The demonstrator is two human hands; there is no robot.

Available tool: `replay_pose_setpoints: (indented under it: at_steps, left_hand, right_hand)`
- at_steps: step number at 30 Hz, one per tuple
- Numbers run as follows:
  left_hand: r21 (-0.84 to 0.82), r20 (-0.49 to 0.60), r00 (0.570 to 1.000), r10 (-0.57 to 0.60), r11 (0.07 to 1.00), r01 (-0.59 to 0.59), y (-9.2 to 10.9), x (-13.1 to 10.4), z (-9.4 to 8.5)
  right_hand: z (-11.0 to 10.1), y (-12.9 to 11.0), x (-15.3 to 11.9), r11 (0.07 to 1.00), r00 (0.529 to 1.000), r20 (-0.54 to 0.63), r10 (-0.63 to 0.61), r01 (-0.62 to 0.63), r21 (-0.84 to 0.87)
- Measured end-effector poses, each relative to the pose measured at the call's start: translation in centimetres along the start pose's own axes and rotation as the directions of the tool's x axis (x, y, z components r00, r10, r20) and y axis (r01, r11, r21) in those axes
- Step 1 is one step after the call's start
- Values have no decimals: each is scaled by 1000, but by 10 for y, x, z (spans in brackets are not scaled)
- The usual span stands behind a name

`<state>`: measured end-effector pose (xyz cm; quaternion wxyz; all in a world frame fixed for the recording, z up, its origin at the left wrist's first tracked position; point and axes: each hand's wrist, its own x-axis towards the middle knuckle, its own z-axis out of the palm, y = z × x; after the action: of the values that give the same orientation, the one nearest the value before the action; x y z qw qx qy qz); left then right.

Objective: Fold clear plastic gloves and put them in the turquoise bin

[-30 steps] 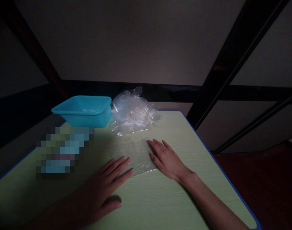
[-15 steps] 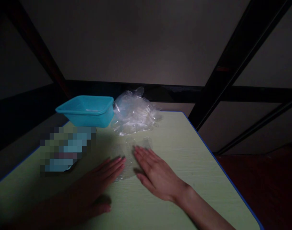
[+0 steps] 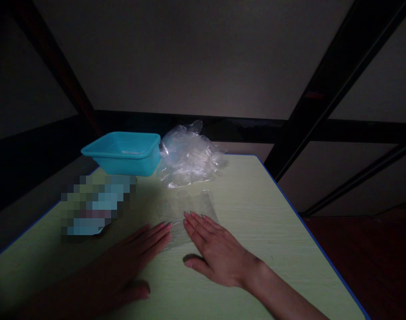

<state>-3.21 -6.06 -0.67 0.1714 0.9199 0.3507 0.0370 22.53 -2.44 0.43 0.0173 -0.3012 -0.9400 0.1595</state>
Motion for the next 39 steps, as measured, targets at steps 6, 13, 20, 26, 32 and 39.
replay_pose_setpoints:
  at_steps: [6, 13, 20, 26, 32, 39]
  left_hand:
    - [-4, -55, 998, 41, 999, -42, -4, -2, 5]
    - [46, -58, 995, 83, 996, -81, -5, -1, 3]
    - [82, -62, 990, 123, 990, -118, -6, -2, 1]
    - [79, -103, 985, 140, 988, -132, -5, -2, 0]
    - [85, -101, 985, 137, 988, -128, -7, -2, 3]
    - [95, -127, 982, 141, 987, -130, -8, -7, 6]
  right_hand:
    - [2, 3, -1, 1000, 1000, -10, -20, 21, 12]
    - [2, 7, -3, 997, 997, 13, -73, 72, 18]
    - [-6, 11, -4, 988, 987, 37, -155, 155, 17]
    - [-7, 13, -5, 980, 979, 35, -200, 199, 28]
    - [-3, 15, -6, 980, 980, 13, -200, 200, 15]
    - [-11, 26, -15, 971, 943, -231, -237, 230, -58]
